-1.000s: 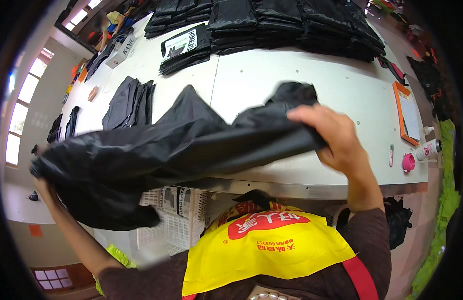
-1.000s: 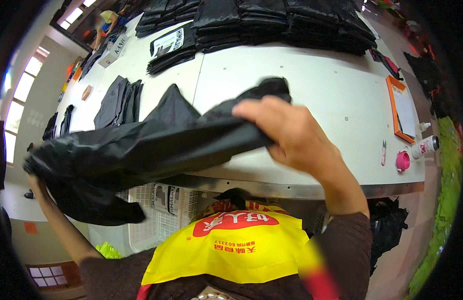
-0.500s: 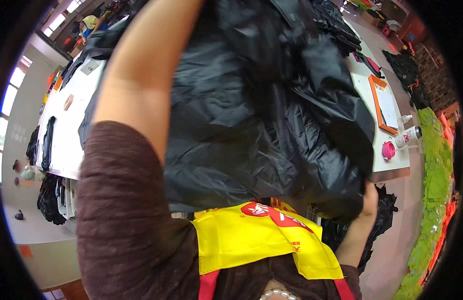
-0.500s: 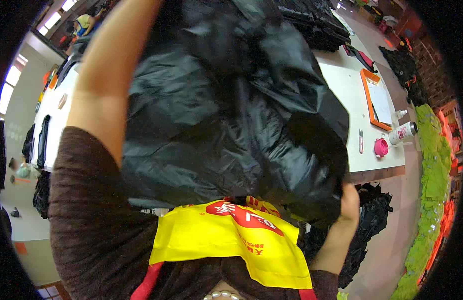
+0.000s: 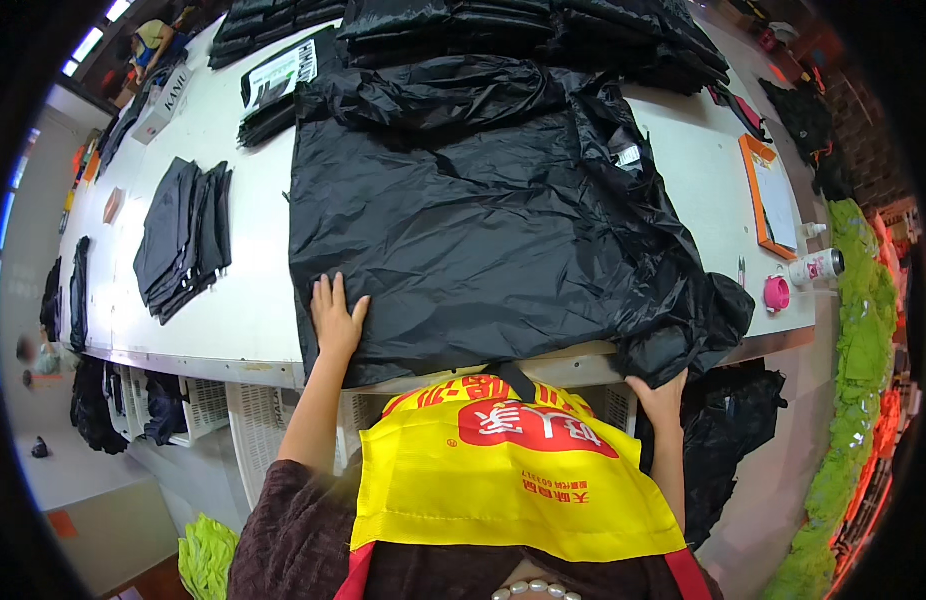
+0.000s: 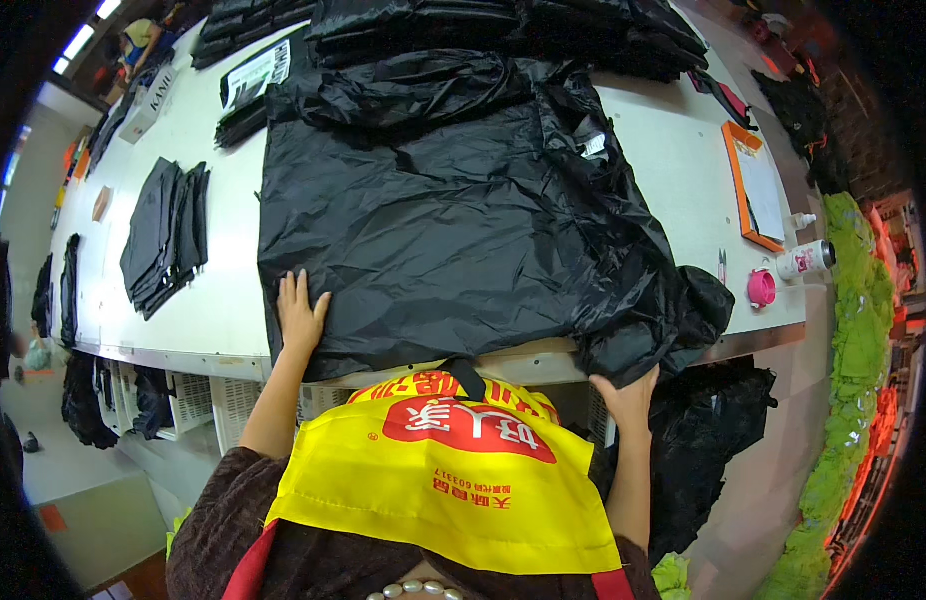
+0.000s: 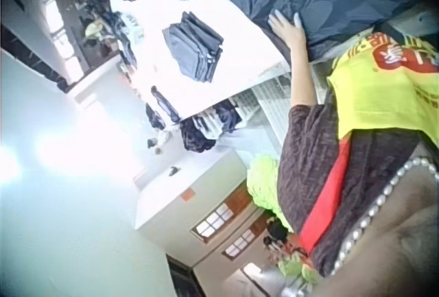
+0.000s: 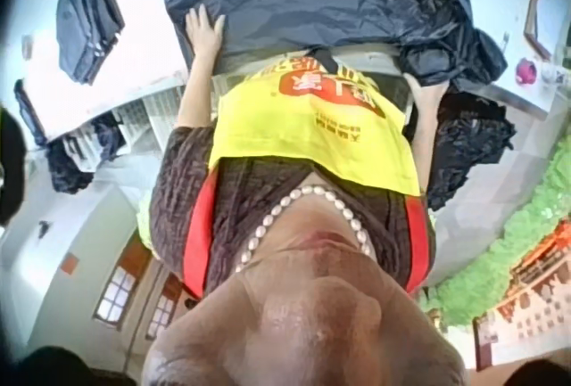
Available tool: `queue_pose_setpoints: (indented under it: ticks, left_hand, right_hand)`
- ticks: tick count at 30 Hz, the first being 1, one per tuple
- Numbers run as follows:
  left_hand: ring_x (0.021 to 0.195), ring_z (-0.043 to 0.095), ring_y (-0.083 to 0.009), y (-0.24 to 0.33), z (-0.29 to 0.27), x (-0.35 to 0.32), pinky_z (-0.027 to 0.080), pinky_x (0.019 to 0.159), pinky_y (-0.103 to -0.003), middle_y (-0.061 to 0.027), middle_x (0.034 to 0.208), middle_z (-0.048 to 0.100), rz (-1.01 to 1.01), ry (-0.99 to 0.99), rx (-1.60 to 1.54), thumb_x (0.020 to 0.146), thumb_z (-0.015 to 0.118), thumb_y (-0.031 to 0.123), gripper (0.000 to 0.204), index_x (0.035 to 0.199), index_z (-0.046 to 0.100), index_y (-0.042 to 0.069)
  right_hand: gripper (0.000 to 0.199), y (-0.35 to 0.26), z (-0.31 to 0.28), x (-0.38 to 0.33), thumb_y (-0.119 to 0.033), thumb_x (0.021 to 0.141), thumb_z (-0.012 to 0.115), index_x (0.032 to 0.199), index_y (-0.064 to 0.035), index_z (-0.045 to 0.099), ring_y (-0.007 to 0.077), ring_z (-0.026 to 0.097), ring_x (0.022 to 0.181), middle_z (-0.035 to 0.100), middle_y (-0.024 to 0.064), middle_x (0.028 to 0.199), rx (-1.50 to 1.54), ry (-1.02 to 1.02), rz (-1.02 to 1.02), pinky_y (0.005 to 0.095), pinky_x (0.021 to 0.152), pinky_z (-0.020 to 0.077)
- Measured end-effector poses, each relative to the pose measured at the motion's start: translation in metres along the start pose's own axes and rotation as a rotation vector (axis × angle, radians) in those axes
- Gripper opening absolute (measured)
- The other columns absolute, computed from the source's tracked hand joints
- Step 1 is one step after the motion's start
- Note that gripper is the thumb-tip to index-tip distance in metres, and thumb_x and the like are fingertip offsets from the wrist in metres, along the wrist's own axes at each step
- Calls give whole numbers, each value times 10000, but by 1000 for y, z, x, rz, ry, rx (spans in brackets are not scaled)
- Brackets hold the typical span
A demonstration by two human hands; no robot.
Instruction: The person folds a black jacket on a white table. They smooth the fabric, fold the sleeves inward, fold the body in half, then fold it again into a compact rectangle and place it on a stack of similar folded items.
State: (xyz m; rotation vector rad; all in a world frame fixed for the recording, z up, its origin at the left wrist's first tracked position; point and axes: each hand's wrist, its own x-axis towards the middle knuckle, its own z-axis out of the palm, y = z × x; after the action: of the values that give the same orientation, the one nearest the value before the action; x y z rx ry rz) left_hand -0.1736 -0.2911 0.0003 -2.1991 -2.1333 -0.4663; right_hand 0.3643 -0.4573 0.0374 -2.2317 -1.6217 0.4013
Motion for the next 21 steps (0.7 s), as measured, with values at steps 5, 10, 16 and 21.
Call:
queue_pose_setpoints:
  ticks: [5, 10, 16, 21]
  left_hand:
    - [1282, 295, -404, -21, -8, -4, 228, 1049, -477, -230, 1383, 342, -75, 13, -77, 823, 607, 390, 625, 1303, 428, 33]
    - [1299, 281, -391, -28, -10, 2, 208, 1064, -469, -229, 1389, 335, -40, 6, -152, 828, 609, 367, 613, 1305, 428, 27]
    - [1267, 339, -389, -23, -37, 1, 282, 1042, -422, -239, 1353, 380, 50, -43, -73, 864, 575, 225, 498, 1291, 436, 10]
    - [1267, 356, -337, -27, -43, -12, 252, 1040, -475, -183, 1335, 430, -47, -68, 253, 866, 540, 311, 504, 1289, 457, 51]
  right_hand:
    - [429, -11, -95, 37, -272, 841, 626, 1062, 87, 545, 238, 604, 853, 619, 152, 964, 288, -185, 385, 343, 762, 468]
    - [661, 41, -113, 9, -403, 779, 680, 1200, 68, 486, 238, 585, 873, 607, 119, 1041, 472, -413, 626, 345, 805, 465]
    - [487, -35, -102, 67, -372, 674, 714, 963, 5, 606, 400, 608, 833, 633, 219, 853, -600, -407, 240, 441, 735, 493]
    - [331, -179, -33, 155, -244, 812, 575, 1087, -59, 585, 334, 565, 999, 605, 160, 1082, 110, 6, -445, 417, 846, 449]
